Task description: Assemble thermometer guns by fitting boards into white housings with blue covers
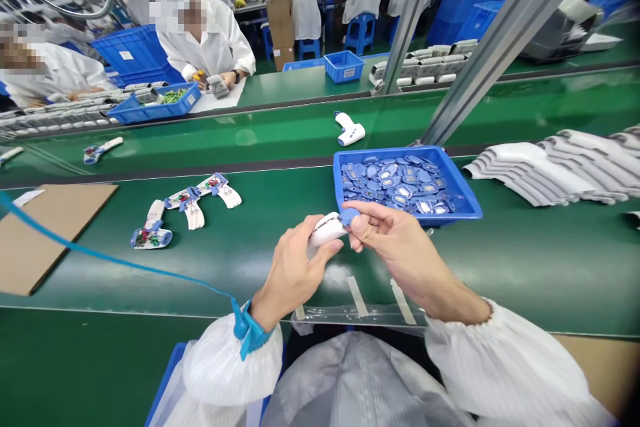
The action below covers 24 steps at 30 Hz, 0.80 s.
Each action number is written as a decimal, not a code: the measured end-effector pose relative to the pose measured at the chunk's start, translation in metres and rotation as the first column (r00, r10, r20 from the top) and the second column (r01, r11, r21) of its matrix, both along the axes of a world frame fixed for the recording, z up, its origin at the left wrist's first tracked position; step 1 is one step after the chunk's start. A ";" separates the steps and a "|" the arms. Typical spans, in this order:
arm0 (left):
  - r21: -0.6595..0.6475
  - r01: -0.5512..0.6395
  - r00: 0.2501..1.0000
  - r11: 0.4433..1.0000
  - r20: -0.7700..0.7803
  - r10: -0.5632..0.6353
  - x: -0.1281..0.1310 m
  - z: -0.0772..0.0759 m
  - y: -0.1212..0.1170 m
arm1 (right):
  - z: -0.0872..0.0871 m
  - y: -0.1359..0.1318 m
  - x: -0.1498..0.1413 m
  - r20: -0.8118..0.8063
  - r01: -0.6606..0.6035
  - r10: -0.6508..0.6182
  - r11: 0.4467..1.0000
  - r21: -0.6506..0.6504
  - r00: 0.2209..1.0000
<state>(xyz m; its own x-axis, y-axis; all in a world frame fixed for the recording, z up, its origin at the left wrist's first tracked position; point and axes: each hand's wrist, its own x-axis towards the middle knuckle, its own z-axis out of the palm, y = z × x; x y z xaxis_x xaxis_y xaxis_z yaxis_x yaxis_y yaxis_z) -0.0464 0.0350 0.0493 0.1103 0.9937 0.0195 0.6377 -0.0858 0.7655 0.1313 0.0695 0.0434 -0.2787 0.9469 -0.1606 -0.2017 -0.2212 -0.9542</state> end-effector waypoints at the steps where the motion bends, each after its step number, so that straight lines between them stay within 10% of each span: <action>1: -0.005 0.000 1.000 1.000 0.010 0.000 0.001 0.000 0.000 | -0.004 -0.002 -0.002 0.021 0.040 -0.040 0.999 -0.008 0.999; 9: -0.058 0.088 0.996 0.994 0.017 -0.087 -0.005 0.000 -0.004 | -0.011 -0.004 0.000 0.232 0.033 -0.076 0.982 0.186 0.970; 15: 0.193 0.096 0.954 0.976 -0.297 -0.035 -0.004 -0.011 -0.003 | -0.014 -0.014 0.000 0.514 -0.150 -0.242 0.780 0.608 0.823; 18: 0.211 0.172 0.950 0.962 -0.293 -0.106 -0.003 -0.018 -0.007 | -0.020 -0.023 0.008 0.553 -0.162 -0.262 0.782 0.602 0.791; 24: 0.145 -0.385 0.915 0.912 -0.070 0.397 0.004 -0.039 -0.021 | -0.026 -0.047 0.025 0.663 -0.361 -0.024 0.824 0.437 0.748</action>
<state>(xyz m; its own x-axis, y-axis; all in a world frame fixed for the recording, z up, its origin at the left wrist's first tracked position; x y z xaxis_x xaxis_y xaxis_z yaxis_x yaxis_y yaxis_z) -0.0419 0.0139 0.0102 -0.2789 0.9477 0.1553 0.7095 0.0943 0.6984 0.1560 0.0229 0.0179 -0.4606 0.8779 0.1309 0.4603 0.3623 -0.8105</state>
